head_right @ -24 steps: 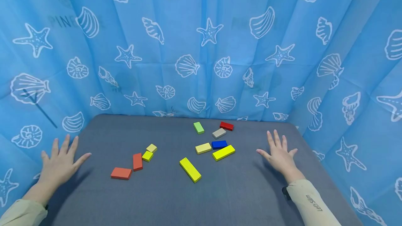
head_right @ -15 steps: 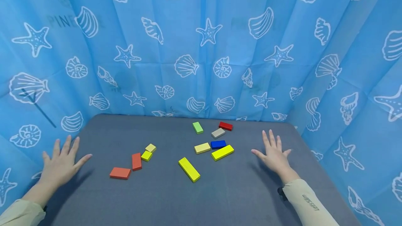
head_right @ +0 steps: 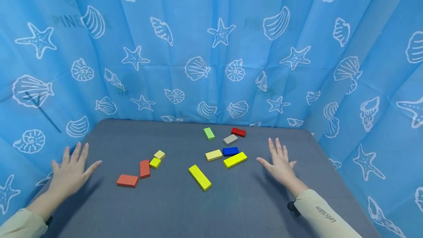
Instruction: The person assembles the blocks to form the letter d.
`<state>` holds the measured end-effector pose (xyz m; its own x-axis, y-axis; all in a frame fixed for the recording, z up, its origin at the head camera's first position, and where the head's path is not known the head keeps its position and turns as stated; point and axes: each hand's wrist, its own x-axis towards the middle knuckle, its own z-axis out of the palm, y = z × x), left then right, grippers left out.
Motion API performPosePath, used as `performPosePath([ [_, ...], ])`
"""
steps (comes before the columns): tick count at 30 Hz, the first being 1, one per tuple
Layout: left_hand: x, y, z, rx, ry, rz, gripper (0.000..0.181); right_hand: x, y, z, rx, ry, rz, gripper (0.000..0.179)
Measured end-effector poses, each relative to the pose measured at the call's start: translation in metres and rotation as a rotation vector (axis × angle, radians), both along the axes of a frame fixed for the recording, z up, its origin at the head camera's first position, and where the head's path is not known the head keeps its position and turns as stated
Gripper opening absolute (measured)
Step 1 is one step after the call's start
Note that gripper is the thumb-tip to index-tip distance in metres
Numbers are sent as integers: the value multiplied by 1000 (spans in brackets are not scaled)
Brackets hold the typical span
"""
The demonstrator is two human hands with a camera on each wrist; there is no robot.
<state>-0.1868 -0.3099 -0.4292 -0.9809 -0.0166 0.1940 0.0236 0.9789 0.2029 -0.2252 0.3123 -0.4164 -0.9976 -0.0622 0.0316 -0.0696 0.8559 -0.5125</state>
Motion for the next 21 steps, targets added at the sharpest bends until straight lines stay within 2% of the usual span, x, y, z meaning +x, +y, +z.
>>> performPosePath([
  [5,5,11,-2,10,-32,-47,92,3,-10,0,13,-4,19,96],
  [11,9,31,-2,29,-64,-121,90,5,-24,0,-26,-60,22,92],
  [21,14,76,-8,-9,-54,-270,84,2,-45,-7,-63,-102,40,86],
])
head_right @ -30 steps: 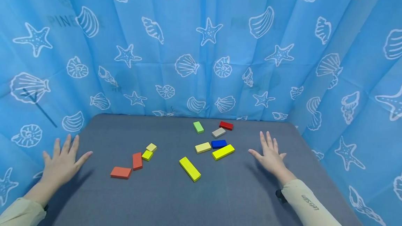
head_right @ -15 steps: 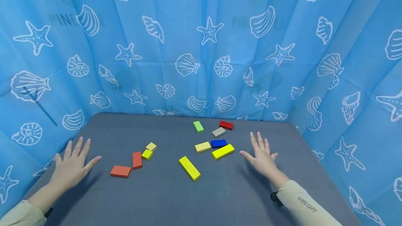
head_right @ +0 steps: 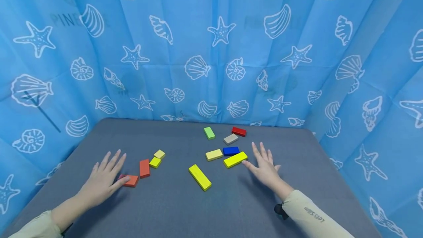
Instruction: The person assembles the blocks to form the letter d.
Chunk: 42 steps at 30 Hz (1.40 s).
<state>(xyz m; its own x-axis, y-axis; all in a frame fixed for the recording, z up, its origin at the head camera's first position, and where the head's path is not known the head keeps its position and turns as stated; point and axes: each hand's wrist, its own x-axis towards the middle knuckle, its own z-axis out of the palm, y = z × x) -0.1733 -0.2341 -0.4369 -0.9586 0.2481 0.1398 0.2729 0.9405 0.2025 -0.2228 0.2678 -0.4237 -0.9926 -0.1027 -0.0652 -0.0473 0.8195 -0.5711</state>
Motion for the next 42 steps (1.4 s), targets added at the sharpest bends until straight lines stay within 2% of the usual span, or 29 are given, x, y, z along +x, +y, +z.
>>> performPosePath([
  [4,1,18,-3,37,-19,-91,80,0,-6,-3,-1,-12,8,86],
  [10,-1,44,-8,76,-89,-249,76,-3,-10,-4,-10,-29,-6,88],
  [16,-12,75,-13,34,-143,-402,75,-8,-15,-3,-44,-77,-2,92],
  [21,-27,105,-17,-49,-148,-534,76,-17,-20,-4,-52,-80,-35,93],
  [23,-31,115,-18,-85,-149,-570,76,-19,-23,-6,-44,-84,-38,93],
  [32,-46,144,-24,-192,-139,-651,74,-20,-32,-14,35,-129,10,93],
  [42,-57,167,-24,-245,-171,-661,72,-22,-36,-21,145,-125,40,84],
])
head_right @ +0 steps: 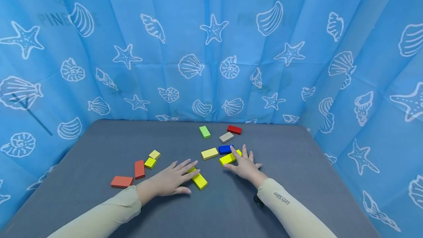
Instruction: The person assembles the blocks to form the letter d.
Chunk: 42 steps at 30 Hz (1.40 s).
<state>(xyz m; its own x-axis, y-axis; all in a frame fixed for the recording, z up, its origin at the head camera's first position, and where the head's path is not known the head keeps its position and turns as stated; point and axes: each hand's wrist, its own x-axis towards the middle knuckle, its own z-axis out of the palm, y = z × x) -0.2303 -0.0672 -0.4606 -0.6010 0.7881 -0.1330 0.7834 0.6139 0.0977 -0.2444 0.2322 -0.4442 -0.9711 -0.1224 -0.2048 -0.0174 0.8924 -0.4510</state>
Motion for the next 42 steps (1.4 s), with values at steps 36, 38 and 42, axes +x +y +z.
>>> performPosePath([
  [36,-23,3,-4,-14,52,-29,52,-3,7,-3,218,-24,172,70],
  [38,-25,2,-4,-6,86,-57,53,-3,6,-2,220,-25,174,70],
  [42,-24,-1,-1,17,151,-106,54,-2,6,0,226,-24,180,71],
])
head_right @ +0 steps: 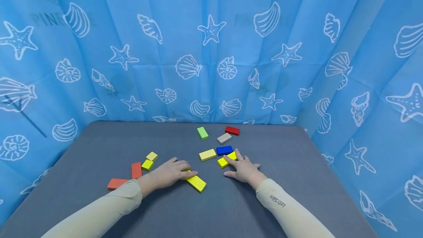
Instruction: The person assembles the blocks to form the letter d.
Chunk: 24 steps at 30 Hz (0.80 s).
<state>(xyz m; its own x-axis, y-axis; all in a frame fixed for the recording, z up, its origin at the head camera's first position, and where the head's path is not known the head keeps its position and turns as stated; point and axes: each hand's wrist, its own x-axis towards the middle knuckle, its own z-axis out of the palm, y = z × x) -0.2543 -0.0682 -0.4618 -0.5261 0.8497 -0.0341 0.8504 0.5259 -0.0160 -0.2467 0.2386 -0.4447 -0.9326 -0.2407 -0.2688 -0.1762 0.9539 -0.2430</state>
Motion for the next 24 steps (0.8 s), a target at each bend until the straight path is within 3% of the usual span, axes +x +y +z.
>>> performPosePath([
  [4,6,-10,2,53,36,-77,57,1,0,0,2,3,7,72],
  [10,15,-24,6,91,65,-254,55,0,1,1,8,5,14,73],
  [14,19,-25,8,96,53,-327,53,0,2,1,14,4,7,74],
  [18,24,-25,7,70,23,-309,52,0,2,1,20,2,-1,73],
  [21,32,-25,5,61,-1,-233,50,1,1,1,22,5,5,74],
  [24,49,-26,5,86,-34,-137,47,2,0,1,22,13,13,74],
])
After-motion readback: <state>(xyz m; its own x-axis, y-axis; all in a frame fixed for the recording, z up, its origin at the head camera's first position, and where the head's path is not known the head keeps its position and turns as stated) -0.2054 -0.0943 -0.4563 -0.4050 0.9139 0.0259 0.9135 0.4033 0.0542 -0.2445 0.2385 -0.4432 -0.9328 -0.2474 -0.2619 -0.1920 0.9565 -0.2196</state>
